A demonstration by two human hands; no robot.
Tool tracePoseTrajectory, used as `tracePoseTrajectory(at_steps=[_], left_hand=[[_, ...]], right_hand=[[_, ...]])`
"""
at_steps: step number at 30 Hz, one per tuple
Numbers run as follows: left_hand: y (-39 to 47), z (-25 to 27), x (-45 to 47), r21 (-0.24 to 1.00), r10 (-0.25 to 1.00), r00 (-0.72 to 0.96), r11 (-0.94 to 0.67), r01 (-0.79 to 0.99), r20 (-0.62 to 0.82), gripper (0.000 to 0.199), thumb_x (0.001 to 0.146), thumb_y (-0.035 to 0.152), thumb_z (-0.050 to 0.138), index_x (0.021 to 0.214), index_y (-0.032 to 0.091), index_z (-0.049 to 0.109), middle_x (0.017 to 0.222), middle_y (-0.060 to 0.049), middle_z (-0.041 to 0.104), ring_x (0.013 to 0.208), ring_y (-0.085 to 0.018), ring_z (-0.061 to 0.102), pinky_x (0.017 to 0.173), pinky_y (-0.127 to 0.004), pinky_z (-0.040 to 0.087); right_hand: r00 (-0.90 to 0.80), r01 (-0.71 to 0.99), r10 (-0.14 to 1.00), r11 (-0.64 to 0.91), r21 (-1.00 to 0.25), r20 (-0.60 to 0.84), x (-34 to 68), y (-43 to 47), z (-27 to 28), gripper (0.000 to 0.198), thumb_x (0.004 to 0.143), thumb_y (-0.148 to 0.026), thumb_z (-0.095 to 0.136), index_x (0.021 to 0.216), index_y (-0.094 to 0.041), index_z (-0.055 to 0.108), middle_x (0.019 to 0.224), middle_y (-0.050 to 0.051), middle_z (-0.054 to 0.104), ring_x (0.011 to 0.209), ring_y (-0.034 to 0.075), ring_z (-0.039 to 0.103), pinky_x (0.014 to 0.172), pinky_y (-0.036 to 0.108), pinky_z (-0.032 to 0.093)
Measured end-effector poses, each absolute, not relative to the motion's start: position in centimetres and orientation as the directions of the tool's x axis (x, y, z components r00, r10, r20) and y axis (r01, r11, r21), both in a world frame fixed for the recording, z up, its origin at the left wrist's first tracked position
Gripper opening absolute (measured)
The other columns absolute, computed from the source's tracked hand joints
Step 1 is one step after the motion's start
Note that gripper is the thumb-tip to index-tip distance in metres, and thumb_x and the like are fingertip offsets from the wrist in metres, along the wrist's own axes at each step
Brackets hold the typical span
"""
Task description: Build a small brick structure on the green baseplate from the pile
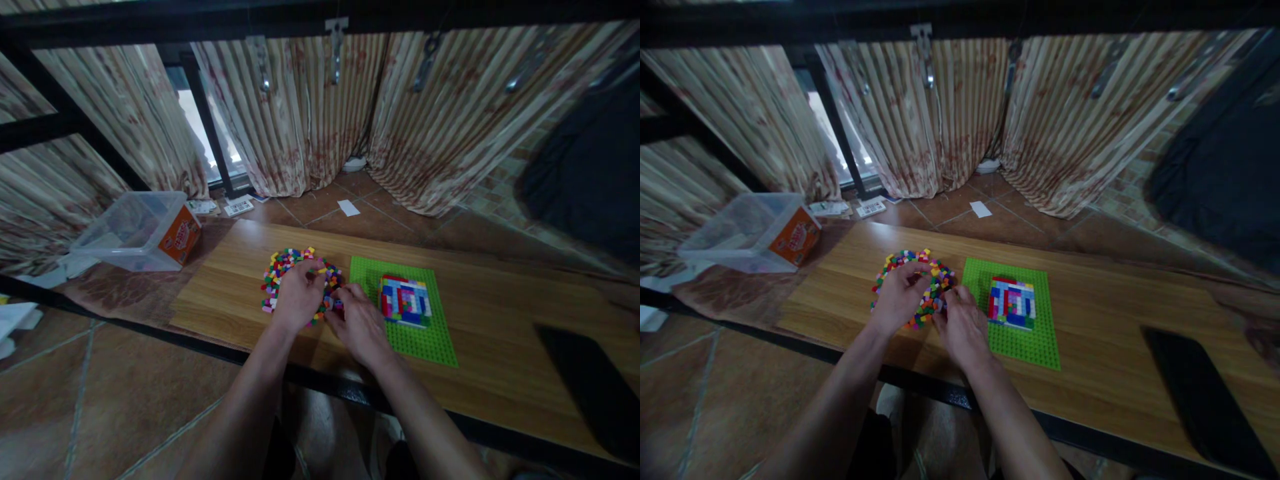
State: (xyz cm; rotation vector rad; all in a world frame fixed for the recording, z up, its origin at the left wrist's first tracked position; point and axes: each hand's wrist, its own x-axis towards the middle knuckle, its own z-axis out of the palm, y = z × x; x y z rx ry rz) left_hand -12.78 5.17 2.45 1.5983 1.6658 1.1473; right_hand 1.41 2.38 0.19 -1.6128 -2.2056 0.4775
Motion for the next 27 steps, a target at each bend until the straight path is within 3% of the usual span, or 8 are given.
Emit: tracePoseTrajectory(at_steps=[3, 9, 16, 21, 27], left_hand=[[5.1, 2.6, -12.8, 0.865, 0.985, -0.109, -0.062, 0.498, 0.133, 0.017, 0.083, 0.016, 0.055, 0.092, 0.015, 0.07, 0.085, -0.004, 0.073, 0.069, -0.014, 0.063, 0.067, -0.025, 0.046], [4.6, 2.6, -12.5, 0.832, 0.991, 0.122, -0.115, 0.543, 0.057, 0.018, 0.085, 0.027, 0.057, 0.09, 0.016, 0.07, 0.086, -0.004, 0.071, 0.075, -0.016, 0.063, 0.066, -0.025, 0.045], [4.6, 2.5, -11.9, 0.816, 0.977, 0.211, -0.149, 0.558, 0.034, 0.016, 0.082, 0.015, 0.053, 0.079, 0.017, 0.068, 0.077, -0.001, 0.068, 0.072, -0.014, 0.059, 0.065, -0.024, 0.041], [5.1, 2.2, -12.1, 0.966, 0.991, 0.135, -0.03, 0.258, -0.006, 0.011, 0.078, 0.017, 0.057, 0.075, 0.016, 0.068, 0.072, 0.0, 0.067, 0.067, -0.012, 0.058, 0.064, -0.022, 0.043], [5.0, 2.6, -11.8, 0.995, 0.99, 0.103, 0.101, 0.014, -0.102, 0.015, 0.072, 0.027, 0.07, 0.08, 0.013, 0.071, 0.068, 0.0, 0.066, 0.057, -0.009, 0.053, 0.056, -0.021, 0.041]], right_hand=[[-0.265, 0.806, 0.956, 0.289, -0.516, 0.122, 1.5, 2.5, 0.2, 0.022, 0.085, -0.024, 0.062, 0.106, -0.018, 0.061, 0.111, 0.009, 0.06, 0.099, 0.023, 0.062, 0.086, 0.033, 0.049], [-0.194, 0.799, 0.956, 0.285, -0.53, 0.222, 1.7, 2.7, -0.1, 0.019, 0.084, -0.018, 0.058, 0.102, -0.016, 0.061, 0.101, 0.01, 0.064, 0.092, 0.024, 0.063, 0.082, 0.034, 0.05], [-0.184, 0.741, 0.948, 0.307, -0.597, 0.26, 1.7, 2.7, -0.3, 0.022, 0.081, -0.014, 0.057, 0.102, -0.018, 0.063, 0.099, 0.009, 0.068, 0.087, 0.023, 0.065, 0.08, 0.035, 0.05], [-0.149, 0.527, 0.943, 0.33, -0.783, 0.297, 2.3, 2.8, 0.4, 0.023, 0.079, -0.019, 0.064, 0.102, -0.022, 0.063, 0.093, 0.004, 0.067, 0.084, 0.019, 0.064, 0.078, 0.033, 0.05], [-0.085, 0.092, 0.971, 0.231, -0.969, 0.223, 2.6, 3.3, 0.7, 0.02, 0.078, -0.027, 0.068, 0.098, -0.023, 0.065, 0.083, 0.0, 0.069, 0.075, 0.016, 0.064, 0.071, 0.029, 0.051]])
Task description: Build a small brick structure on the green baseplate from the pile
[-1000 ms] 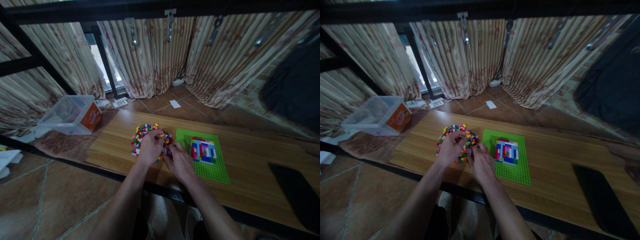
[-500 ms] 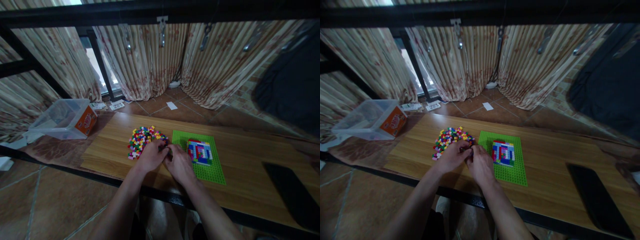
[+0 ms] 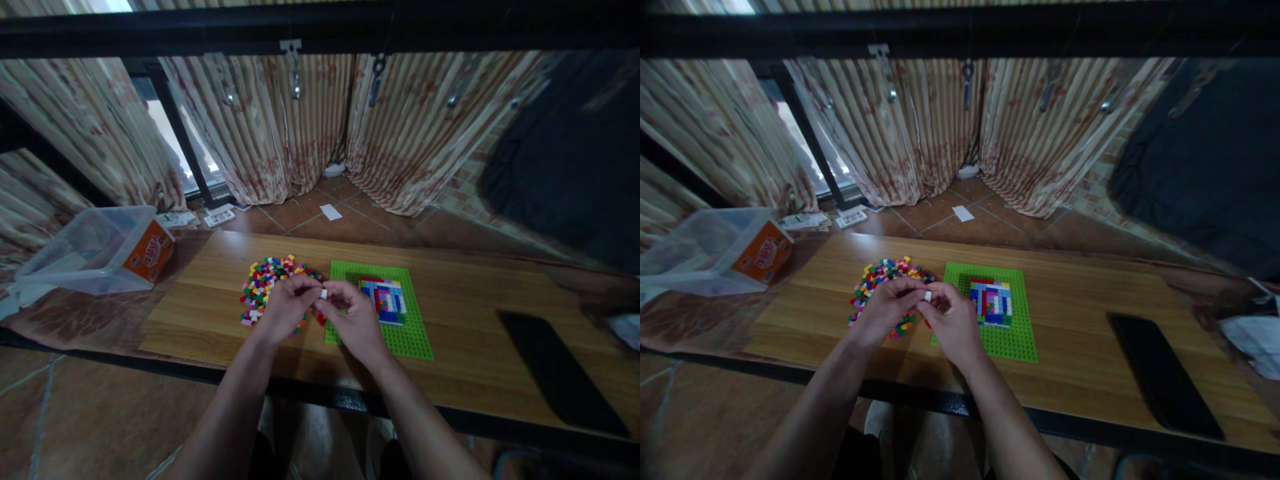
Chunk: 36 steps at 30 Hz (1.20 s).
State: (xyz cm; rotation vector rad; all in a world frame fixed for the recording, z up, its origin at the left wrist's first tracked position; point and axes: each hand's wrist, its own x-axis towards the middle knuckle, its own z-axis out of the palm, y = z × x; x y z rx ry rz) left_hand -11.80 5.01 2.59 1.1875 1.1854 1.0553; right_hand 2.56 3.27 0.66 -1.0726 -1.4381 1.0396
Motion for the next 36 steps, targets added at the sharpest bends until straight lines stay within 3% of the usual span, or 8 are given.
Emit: tracePoseTrajectory(at_steps=[6, 14, 20, 25, 31, 36], left_hand=[[4.4, 3.8, -11.3, 0.991, 0.987, 0.133, 0.105, -0.088, -0.093, 0.018, 0.067, 0.029, 0.077, 0.073, 0.013, 0.071, 0.063, 0.0, 0.065, 0.057, -0.008, 0.054, 0.056, -0.019, 0.042], [4.0, 4.1, -10.5, 0.955, 0.967, 0.224, 0.177, -0.238, -0.123, 0.022, 0.066, 0.03, 0.081, 0.078, 0.013, 0.073, 0.064, -0.001, 0.066, 0.056, -0.009, 0.058, 0.056, -0.02, 0.047], [3.9, 3.7, -9.1, 0.928, 0.955, 0.202, 0.266, -0.261, -0.217, 0.027, 0.066, 0.03, 0.081, 0.086, 0.014, 0.071, 0.068, 0.001, 0.063, 0.057, -0.008, 0.059, 0.055, -0.02, 0.048], [4.3, 3.2, -8.5, 0.932, 0.946, 0.181, 0.303, -0.198, -0.269, 0.028, 0.065, 0.03, 0.08, 0.084, 0.012, 0.07, 0.063, 0.001, 0.061, 0.056, -0.008, 0.057, 0.054, -0.02, 0.046], [4.2, 2.9, -7.5, 0.942, 0.935, 0.207, 0.317, -0.115, -0.289, 0.025, 0.067, 0.03, 0.078, 0.083, 0.013, 0.069, 0.066, 0.0, 0.064, 0.061, -0.01, 0.06, 0.061, -0.023, 0.05], [4.2, 2.9, -6.8, 0.935, 0.919, 0.251, 0.339, -0.105, -0.305, 0.019, 0.069, 0.024, 0.076, 0.083, 0.014, 0.069, 0.07, 0.001, 0.065, 0.064, -0.009, 0.062, 0.065, -0.024, 0.051]], right_hand=[[-0.043, -0.203, 0.992, 0.11, -0.973, 0.121, 2.6, 3.5, 1.3, 0.018, 0.069, -0.03, 0.076, 0.083, -0.022, 0.068, 0.069, -0.003, 0.068, 0.063, 0.013, 0.062, 0.062, 0.026, 0.051], [-0.068, -0.332, 0.997, 0.01, -0.943, 0.035, 4.3, 2.9, 2.2, 0.028, 0.065, -0.036, 0.081, 0.089, -0.024, 0.071, 0.07, -0.004, 0.068, 0.061, 0.012, 0.063, 0.058, 0.027, 0.055], [0.155, -0.19, 0.985, 0.106, -0.976, 0.076, 9.4, 3.0, 2.5, 0.026, 0.07, -0.039, 0.077, 0.092, -0.025, 0.072, 0.074, -0.004, 0.067, 0.064, 0.011, 0.063, 0.063, 0.029, 0.057], [0.334, -0.063, 0.939, 0.111, -0.992, 0.084, 14.1, 2.3, 2.6, 0.03, 0.065, -0.041, 0.081, 0.086, -0.021, 0.07, 0.074, 0.0, 0.069, 0.066, 0.015, 0.065, 0.061, 0.03, 0.056], [0.334, 0.135, 0.937, 0.062, -0.989, 0.104, 16.1, 1.2, 2.5, 0.025, 0.062, -0.04, 0.082, 0.073, -0.02, 0.072, 0.068, 0.0, 0.069, 0.063, 0.013, 0.06, 0.061, 0.028, 0.05], [0.301, 0.16, 0.949, 0.048, -0.986, 0.095, 16.3, 1.2, 1.7, 0.024, 0.061, -0.04, 0.082, 0.07, -0.021, 0.072, 0.072, 0.001, 0.071, 0.069, 0.016, 0.063, 0.067, 0.032, 0.05]])
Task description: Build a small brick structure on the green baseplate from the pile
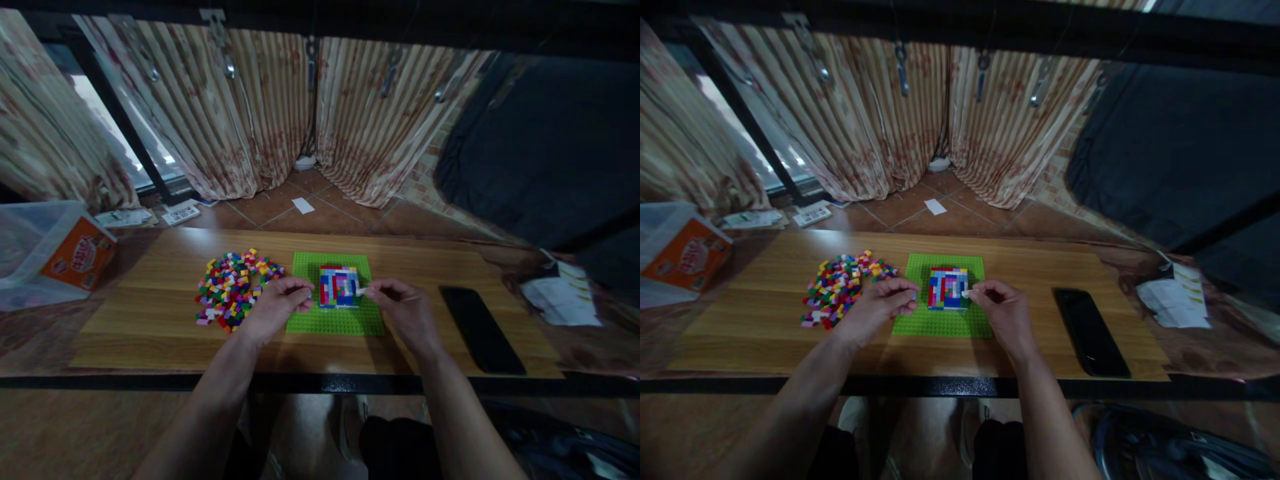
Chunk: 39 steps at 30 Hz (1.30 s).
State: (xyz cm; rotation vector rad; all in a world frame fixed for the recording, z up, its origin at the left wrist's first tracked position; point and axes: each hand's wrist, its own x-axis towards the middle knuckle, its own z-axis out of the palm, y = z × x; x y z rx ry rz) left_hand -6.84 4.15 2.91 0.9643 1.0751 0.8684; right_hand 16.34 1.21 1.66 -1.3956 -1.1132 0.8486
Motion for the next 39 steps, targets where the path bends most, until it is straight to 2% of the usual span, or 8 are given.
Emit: tracePoseTrajectory(at_steps=[4, 8, 14, 19, 25, 29, 34, 39], left_hand=[[4.3, 2.6, -6.5, 0.934, 0.914, 0.274, 0.339, -0.116, -0.298, 0.017, 0.069, 0.019, 0.074, 0.084, 0.014, 0.068, 0.074, 0.002, 0.066, 0.066, -0.009, 0.062, 0.068, -0.024, 0.051], [4.5, 2.2, -6.2, 0.941, 0.915, 0.287, 0.323, -0.102, -0.283, 0.018, 0.067, 0.015, 0.072, 0.085, 0.015, 0.069, 0.075, 0.001, 0.067, 0.067, -0.009, 0.062, 0.07, -0.024, 0.051], [4.5, 2.1, -6.2, 0.963, 0.92, 0.3, 0.269, -0.018, -0.251, 0.019, 0.069, 0.019, 0.07, 0.088, 0.015, 0.069, 0.073, 0.0, 0.067, 0.065, -0.01, 0.06, 0.065, -0.024, 0.049], [4.4, 2.2, -6.2, 0.978, 0.916, 0.344, 0.203, 0.053, -0.208, 0.017, 0.071, 0.02, 0.067, 0.087, 0.015, 0.069, 0.07, 0.0, 0.065, 0.063, -0.011, 0.058, 0.062, -0.024, 0.046], [4.2, 2.2, -6.0, 0.992, 0.901, 0.42, 0.073, 0.105, -0.111, 0.019, 0.072, 0.02, 0.066, 0.09, 0.017, 0.072, 0.084, -0.002, 0.071, 0.077, -0.014, 0.061, 0.073, -0.026, 0.047], [3.8, 1.9, -5.7, 0.994, 0.878, 0.474, 0.013, 0.112, -0.064, 0.027, 0.076, 0.021, 0.065, 0.102, 0.019, 0.071, 0.091, -0.002, 0.071, 0.083, -0.016, 0.062, 0.075, -0.028, 0.048], [3.1, 2.0, -5.3, 0.956, 0.825, 0.564, -0.193, 0.221, 0.036, 0.041, 0.083, 0.019, 0.056, 0.123, 0.026, 0.066, 0.09, -0.001, 0.071, 0.075, -0.014, 0.06, 0.07, -0.026, 0.047], [2.4, 2.6, -4.7, 0.854, 0.804, 0.591, -0.349, 0.387, 0.061, 0.051, 0.081, 0.012, 0.05, 0.128, 0.026, 0.065, 0.077, 0.0, 0.066, 0.061, -0.013, 0.053, 0.063, -0.026, 0.043]], right_hand=[[0.27, 0.176, 0.961, 0.013, -0.984, 0.061, 16.4, 1.3, 1.1, 0.023, 0.061, -0.04, 0.082, 0.07, -0.021, 0.072, 0.07, 0.001, 0.07, 0.067, 0.016, 0.061, 0.065, 0.031, 0.048], [0.189, 0.201, 0.981, 0.0, -0.98, 0.039, 16.2, 1.0, 0.8, 0.023, 0.068, -0.043, 0.077, 0.071, -0.021, 0.072, 0.066, -0.001, 0.067, 0.061, 0.013, 0.056, 0.06, 0.028, 0.046], [0.101, 0.338, 0.987, 0.088, -0.937, 0.129, 15.8, 0.9, -0.1, 0.019, 0.077, -0.041, 0.071, 0.081, -0.022, 0.074, 0.083, 0.003, 0.071, 0.077, 0.018, 0.063, 0.072, 0.033, 0.049], [0.112, 0.401, 0.976, 0.128, -0.907, 0.187, 15.5, 1.2, -0.5, 0.016, 0.077, -0.039, 0.071, 0.079, -0.024, 0.075, 0.084, 0.002, 0.068, 0.078, 0.018, 0.061, 0.072, 0.033, 0.047], [0.134, 0.457, 0.966, 0.137, -0.879, 0.22, 15.2, 1.4, -0.7, 0.012, 0.076, -0.036, 0.071, 0.078, -0.025, 0.076, 0.085, 0.002, 0.063, 0.077, 0.017, 0.058, 0.069, 0.031, 0.045], [0.15, 0.462, 0.965, 0.125, -0.878, 0.217, 15.1, 1.5, -0.9, 0.013, 0.075, -0.037, 0.071, 0.077, -0.025, 0.076, 0.084, 0.001, 0.061, 0.071, 0.015, 0.055, 0.066, 0.03, 0.044], [0.173, 0.429, 0.964, 0.109, -0.897, 0.2, 15.0, 1.5, -0.9, 0.013, 0.074, -0.037, 0.071, 0.075, -0.025, 0.076, 0.083, 0.001, 0.061, 0.069, 0.014, 0.055, 0.063, 0.029, 0.043], [0.188, 0.404, 0.964, 0.096, -0.91, 0.186, 14.8, 1.6, -0.8, 0.014, 0.074, -0.038, 0.072, 0.075, -0.024, 0.076, 0.081, 0.001, 0.063, 0.071, 0.016, 0.057, 0.064, 0.029, 0.043]])
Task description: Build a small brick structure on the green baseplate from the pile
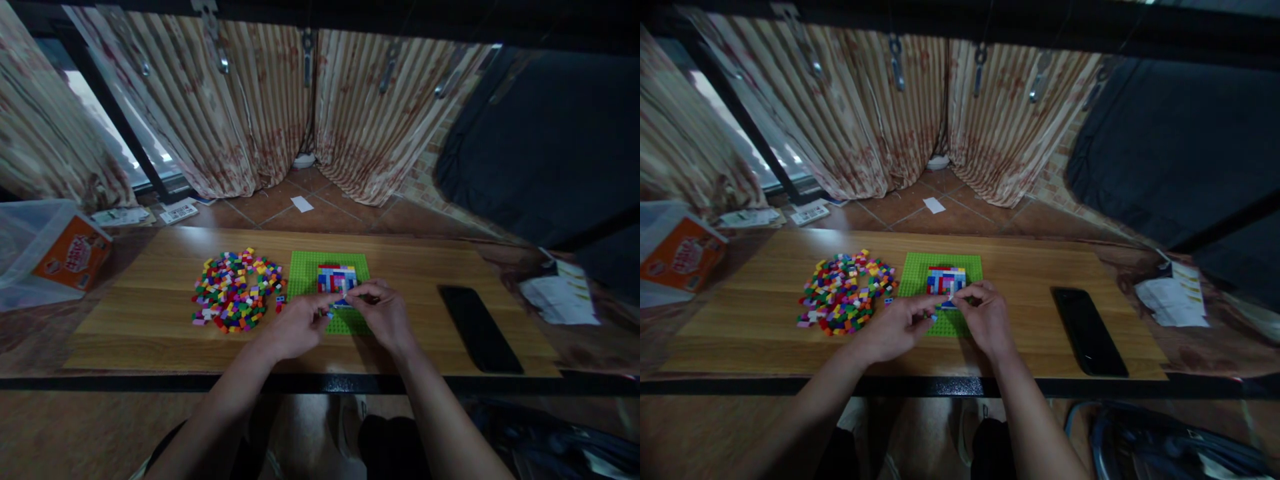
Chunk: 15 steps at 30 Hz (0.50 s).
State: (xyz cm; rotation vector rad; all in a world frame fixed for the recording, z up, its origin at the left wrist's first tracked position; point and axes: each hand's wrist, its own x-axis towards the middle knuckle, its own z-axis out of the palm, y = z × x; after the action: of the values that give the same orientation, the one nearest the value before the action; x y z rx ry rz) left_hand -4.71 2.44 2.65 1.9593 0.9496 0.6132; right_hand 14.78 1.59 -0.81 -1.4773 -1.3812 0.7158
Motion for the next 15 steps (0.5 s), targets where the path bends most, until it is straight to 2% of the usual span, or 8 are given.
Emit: tracePoseTrajectory(at_steps=[7, 15], left_hand=[[2.12, 2.1, -4.18, 0.857, 0.829, 0.559, -0.281, 0.431, -0.01, 0.059, 0.078, 0.012, 0.049, 0.136, 0.022, 0.057, 0.068, 0.002, 0.059, 0.056, -0.012, 0.05, 0.054, -0.023, 0.037], [2.22, 1.7, -4.28, 0.828, 0.832, 0.554, -0.296, 0.476, -0.021, 0.059, 0.076, 0.009, 0.05, 0.133, 0.023, 0.059, 0.068, 0.002, 0.058, 0.056, -0.01, 0.05, 0.054, -0.022, 0.038]], right_hand=[[0.171, 0.412, 0.969, 0.092, -0.907, 0.176, 14.83, 1.61, -0.61, 0.014, 0.075, -0.038, 0.072, 0.074, -0.024, 0.076, 0.079, 0.001, 0.062, 0.073, 0.016, 0.058, 0.067, 0.031, 0.043], [0.188, 0.37, 0.97, 0.076, -0.926, 0.155, 14.8, 1.69, -0.91, 0.017, 0.072, -0.04, 0.074, 0.072, -0.023, 0.076, 0.077, 0.002, 0.066, 0.074, 0.017, 0.059, 0.069, 0.032, 0.044]])
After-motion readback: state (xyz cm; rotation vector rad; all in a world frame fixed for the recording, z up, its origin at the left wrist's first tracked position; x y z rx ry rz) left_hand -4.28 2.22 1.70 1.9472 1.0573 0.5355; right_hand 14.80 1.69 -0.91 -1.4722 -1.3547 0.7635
